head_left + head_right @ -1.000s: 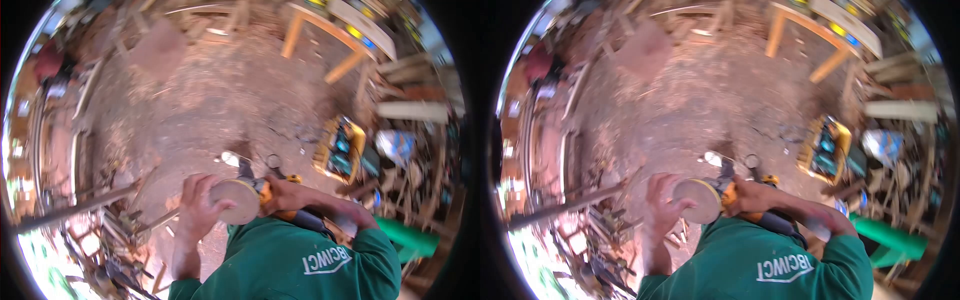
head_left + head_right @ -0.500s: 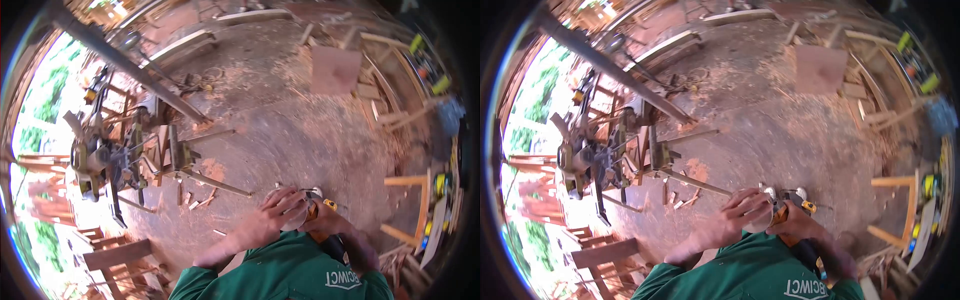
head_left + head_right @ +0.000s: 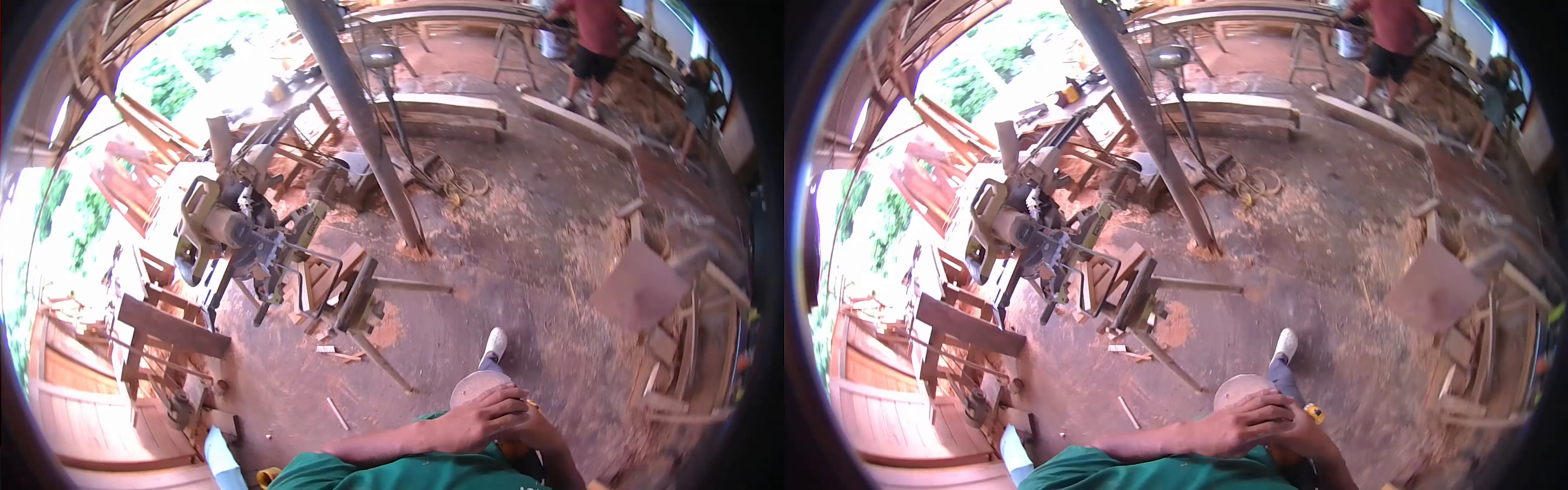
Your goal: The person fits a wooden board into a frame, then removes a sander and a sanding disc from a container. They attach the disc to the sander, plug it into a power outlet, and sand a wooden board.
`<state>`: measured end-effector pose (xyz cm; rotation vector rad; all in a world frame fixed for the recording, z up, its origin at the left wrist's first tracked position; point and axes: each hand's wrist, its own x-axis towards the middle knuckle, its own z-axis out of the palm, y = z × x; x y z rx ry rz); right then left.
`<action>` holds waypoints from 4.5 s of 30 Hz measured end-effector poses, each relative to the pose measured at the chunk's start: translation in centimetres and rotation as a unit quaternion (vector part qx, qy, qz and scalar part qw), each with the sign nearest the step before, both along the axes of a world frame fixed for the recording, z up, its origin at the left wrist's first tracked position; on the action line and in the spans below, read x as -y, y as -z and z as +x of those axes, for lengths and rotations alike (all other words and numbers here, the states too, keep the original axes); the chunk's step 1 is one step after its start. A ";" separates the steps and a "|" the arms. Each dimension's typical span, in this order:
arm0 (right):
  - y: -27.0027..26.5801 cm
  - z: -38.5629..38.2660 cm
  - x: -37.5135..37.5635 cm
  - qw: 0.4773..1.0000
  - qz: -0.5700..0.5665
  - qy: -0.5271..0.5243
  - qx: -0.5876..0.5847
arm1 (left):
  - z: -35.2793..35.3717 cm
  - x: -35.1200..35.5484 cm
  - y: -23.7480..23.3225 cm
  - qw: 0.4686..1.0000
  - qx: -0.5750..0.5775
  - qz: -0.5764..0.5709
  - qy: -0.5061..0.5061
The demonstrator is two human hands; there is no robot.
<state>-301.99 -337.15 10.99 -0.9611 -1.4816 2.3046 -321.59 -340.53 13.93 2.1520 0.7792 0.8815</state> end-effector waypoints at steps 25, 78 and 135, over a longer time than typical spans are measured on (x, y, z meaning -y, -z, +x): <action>1.9 -0.2 -38.9 0.992 -0.081 0.071 0.068 | -2.4 -41.8 -3.0 0.978 -0.203 -0.045 0.030; 2.2 -5.1 -73.1 0.885 -0.148 -0.440 0.028 | 8.6 -59.2 -0.6 0.871 0.057 -0.015 -0.489; -0.3 -5.9 -70.8 0.995 -0.090 -0.004 -0.034 | -12.5 -68.8 0.8 0.787 0.501 -0.340 -0.115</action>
